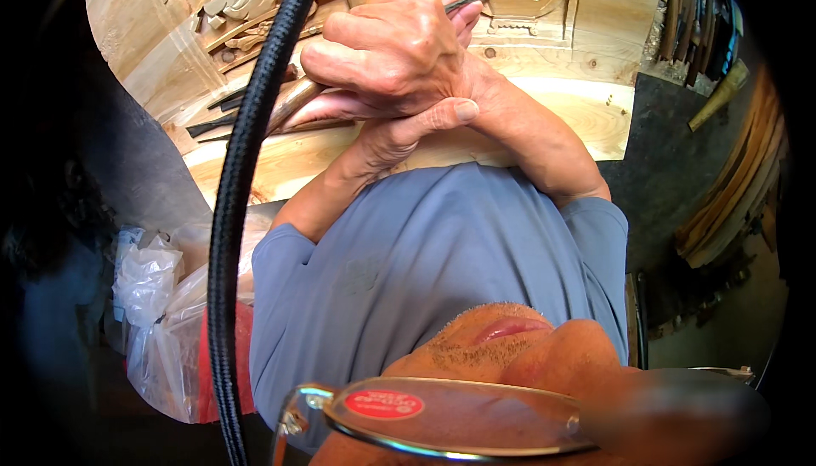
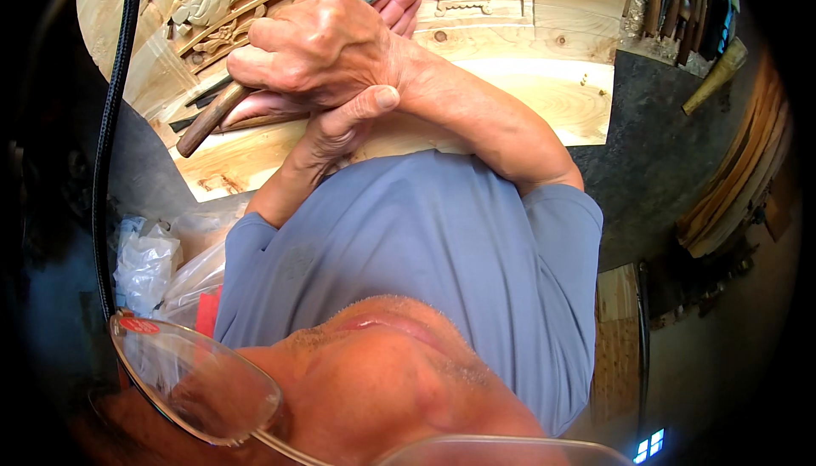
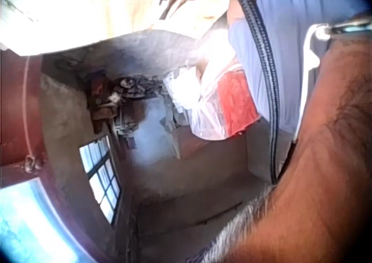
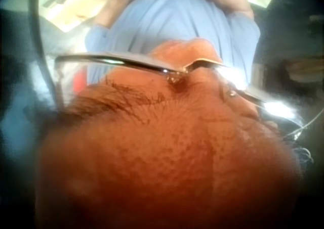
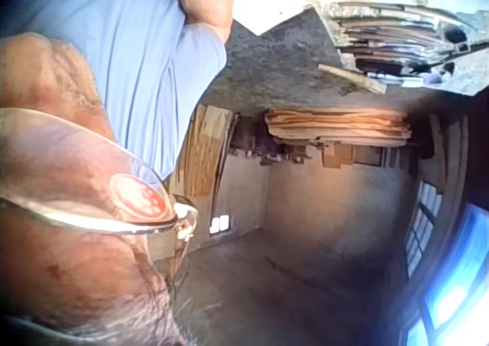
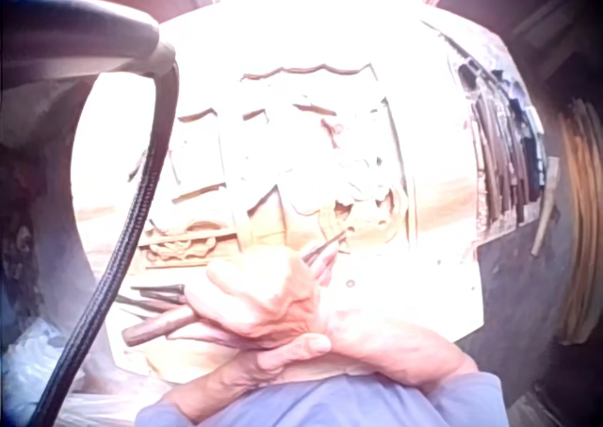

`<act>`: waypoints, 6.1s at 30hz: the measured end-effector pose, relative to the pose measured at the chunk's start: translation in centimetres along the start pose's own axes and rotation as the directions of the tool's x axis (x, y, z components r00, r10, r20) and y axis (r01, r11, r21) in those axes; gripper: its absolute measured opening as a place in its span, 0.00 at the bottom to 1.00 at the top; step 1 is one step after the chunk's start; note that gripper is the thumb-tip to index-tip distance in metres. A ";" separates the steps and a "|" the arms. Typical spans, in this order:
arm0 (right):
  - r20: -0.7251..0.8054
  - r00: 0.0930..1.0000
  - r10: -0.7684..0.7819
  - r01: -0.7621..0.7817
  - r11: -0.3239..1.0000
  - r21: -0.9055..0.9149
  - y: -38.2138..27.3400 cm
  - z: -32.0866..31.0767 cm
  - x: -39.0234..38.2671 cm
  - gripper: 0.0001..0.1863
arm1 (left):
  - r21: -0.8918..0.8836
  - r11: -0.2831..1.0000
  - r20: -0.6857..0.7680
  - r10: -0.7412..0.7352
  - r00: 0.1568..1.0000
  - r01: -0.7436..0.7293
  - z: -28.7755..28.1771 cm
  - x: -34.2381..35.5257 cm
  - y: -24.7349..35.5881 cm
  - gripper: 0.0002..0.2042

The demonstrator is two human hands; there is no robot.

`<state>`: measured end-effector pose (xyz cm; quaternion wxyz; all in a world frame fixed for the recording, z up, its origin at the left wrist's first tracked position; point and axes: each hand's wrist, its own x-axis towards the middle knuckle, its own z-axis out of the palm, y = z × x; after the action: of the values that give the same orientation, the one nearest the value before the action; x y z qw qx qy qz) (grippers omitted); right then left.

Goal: The person carves a wooden panel by striking a chisel with a mallet and using a hand chisel for fine details.

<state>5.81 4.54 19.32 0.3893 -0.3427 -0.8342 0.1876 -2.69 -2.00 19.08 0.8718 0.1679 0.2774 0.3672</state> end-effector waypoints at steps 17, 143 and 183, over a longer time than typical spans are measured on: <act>-0.012 1.000 -0.027 0.027 1.000 -0.014 0.6 0.4 -0.6 0.26 | 0.067 0.997 0.012 0.045 0.999 -0.045 -0.4 0.7 -0.4 0.61; -0.197 0.980 0.011 -0.033 0.993 -0.109 1.9 1.2 -1.5 0.22 | 0.547 0.785 0.037 0.323 0.946 -0.290 -7.4 -1.9 9.7 0.63; -0.022 0.976 -0.218 0.190 0.891 -0.412 -0.1 0.4 -3.2 0.12 | 0.240 0.914 0.228 0.274 0.934 -0.327 -8.7 -3.3 7.9 0.43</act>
<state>6.93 2.16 17.43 0.3546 -0.3331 -0.8726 -0.0440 -14.12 1.67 17.32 0.7953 0.3621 0.2120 0.4376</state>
